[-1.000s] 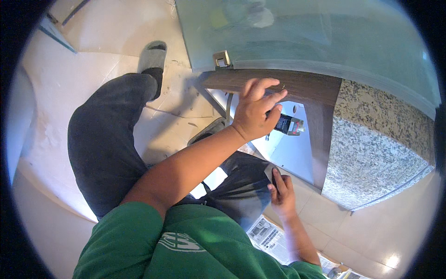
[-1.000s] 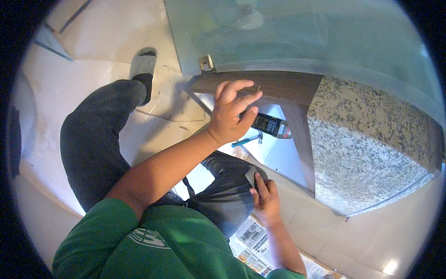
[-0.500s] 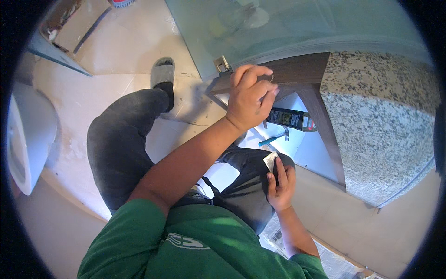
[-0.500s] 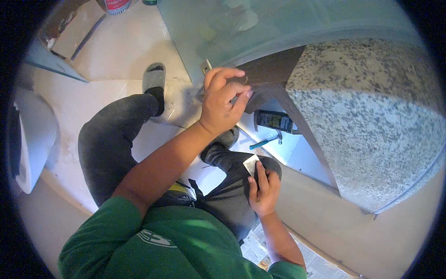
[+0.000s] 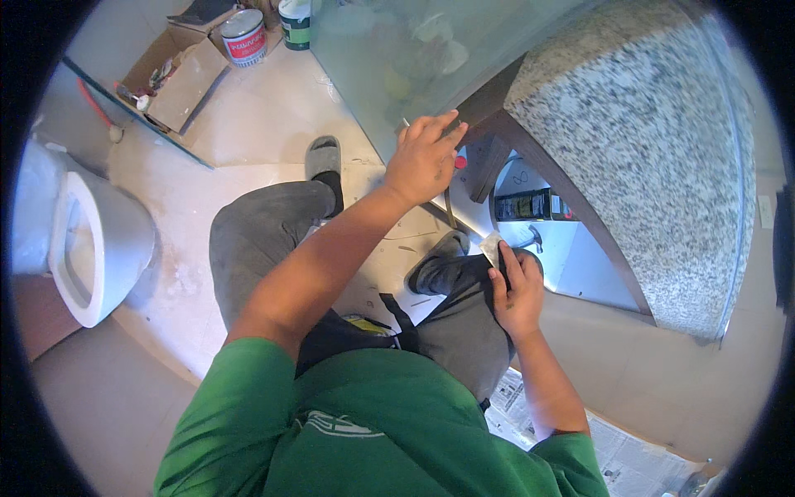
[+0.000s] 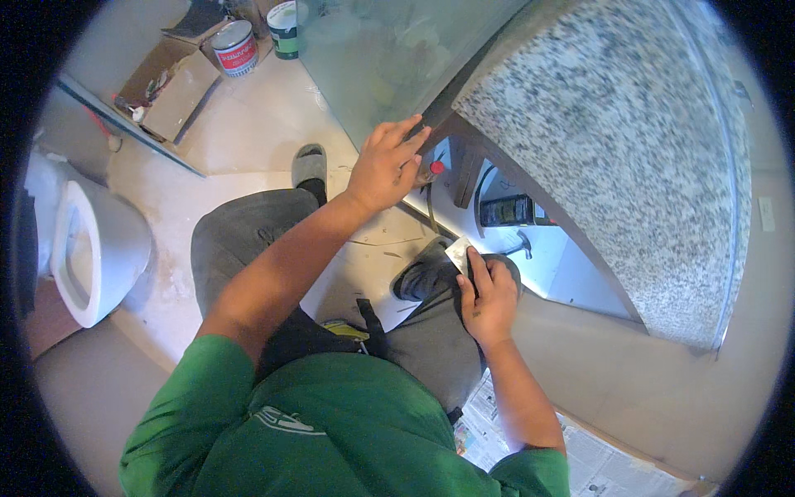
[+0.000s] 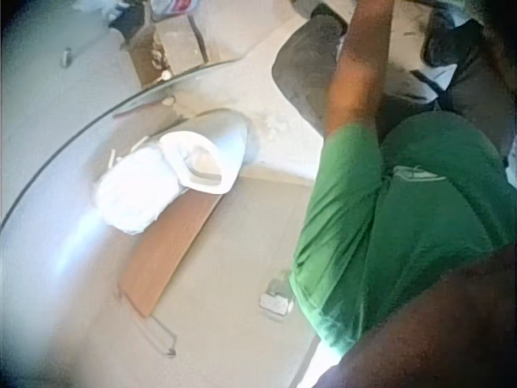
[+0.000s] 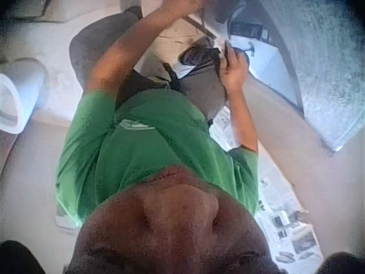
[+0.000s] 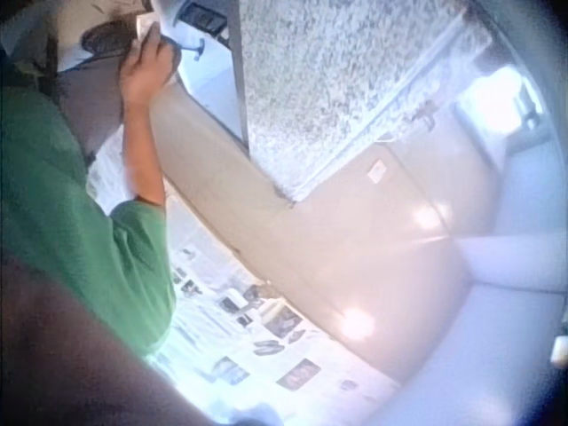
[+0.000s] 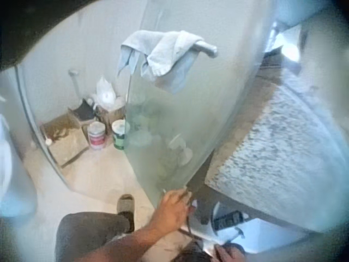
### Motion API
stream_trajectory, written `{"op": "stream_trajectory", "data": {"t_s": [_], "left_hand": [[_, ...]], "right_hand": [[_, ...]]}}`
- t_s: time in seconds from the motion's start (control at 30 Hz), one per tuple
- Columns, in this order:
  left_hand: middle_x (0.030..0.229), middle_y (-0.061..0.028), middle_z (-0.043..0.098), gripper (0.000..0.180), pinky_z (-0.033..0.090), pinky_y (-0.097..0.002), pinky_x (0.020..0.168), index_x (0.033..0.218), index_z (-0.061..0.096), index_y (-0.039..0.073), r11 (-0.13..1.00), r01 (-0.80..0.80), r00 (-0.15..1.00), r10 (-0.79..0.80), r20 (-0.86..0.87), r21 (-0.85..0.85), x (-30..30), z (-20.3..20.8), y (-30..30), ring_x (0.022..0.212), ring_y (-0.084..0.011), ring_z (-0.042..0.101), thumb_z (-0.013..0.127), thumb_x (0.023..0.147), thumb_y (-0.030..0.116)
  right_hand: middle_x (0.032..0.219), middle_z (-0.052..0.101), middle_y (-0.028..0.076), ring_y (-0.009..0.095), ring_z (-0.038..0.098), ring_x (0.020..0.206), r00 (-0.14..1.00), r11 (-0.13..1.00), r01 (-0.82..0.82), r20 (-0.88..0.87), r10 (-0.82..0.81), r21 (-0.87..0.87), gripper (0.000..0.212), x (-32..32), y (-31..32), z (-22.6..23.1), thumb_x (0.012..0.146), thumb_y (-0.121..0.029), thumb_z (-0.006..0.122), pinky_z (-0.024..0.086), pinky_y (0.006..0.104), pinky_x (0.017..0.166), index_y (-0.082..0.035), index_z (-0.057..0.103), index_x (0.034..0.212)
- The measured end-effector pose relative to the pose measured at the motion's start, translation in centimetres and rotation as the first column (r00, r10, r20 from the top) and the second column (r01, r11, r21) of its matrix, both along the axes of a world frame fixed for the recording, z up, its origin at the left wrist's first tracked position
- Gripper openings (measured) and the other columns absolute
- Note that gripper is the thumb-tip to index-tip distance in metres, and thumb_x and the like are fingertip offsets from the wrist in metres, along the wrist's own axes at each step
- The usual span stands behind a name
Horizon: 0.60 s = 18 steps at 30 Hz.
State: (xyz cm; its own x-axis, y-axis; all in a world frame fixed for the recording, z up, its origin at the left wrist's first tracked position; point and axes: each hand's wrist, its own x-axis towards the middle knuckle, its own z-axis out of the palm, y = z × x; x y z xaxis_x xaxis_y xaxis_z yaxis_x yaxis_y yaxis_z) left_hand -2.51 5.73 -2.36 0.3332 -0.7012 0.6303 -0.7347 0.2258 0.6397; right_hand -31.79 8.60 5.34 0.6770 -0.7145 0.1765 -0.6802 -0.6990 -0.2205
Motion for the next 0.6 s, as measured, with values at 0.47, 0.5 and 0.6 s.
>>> {"op": "stream_trajectory", "data": {"t_s": [0.47,0.5,0.6], "left_hand": [[0.090,-0.0002,0.062,0.036,0.047,-0.0283,0.073,0.128,0.069,0.005,0.823,-0.513,0.663,0.560,-0.497,0.242,10.5,2.8,28.0,0.080,-0.0107,0.056,0.060,0.104,0.031],[0.088,-0.0002,0.061,0.039,0.046,-0.0294,0.071,0.126,0.070,0.005,0.759,-0.600,0.619,0.640,-0.456,0.252,11.7,0.5,31.7,0.078,-0.0113,0.055,0.060,0.103,0.035],[0.095,-0.0100,0.069,0.041,0.050,-0.0383,0.082,0.110,0.072,0.004,0.647,-0.399,0.538,0.739,-0.405,0.650,13.9,-11.0,47.1,0.085,-0.0196,0.061,0.052,0.104,0.039]], "right_hand": [[0.096,0.058,0.016,0.035,0.057,0.090,0.957,0.990,0.138,0.262,-0.124,-0.035,0.046,-9.0,2.5,-1.3,0.094,-0.027,0.069,0.047,0.0443,0.082,-0.008,0.065,0.136],[0.096,0.058,0.016,0.035,0.057,0.091,0.950,0.992,0.126,0.291,-0.116,-0.015,0.046,-8.4,2.6,-1.5,0.094,-0.026,0.069,0.047,0.0440,0.083,-0.008,0.065,0.136],[0.096,0.059,0.016,0.034,0.058,0.093,0.925,0.993,0.074,0.365,-0.104,0.094,0.045,-5.9,2.9,-1.7,0.093,-0.022,0.070,0.047,0.0427,0.087,-0.007,0.065,0.135]]}}
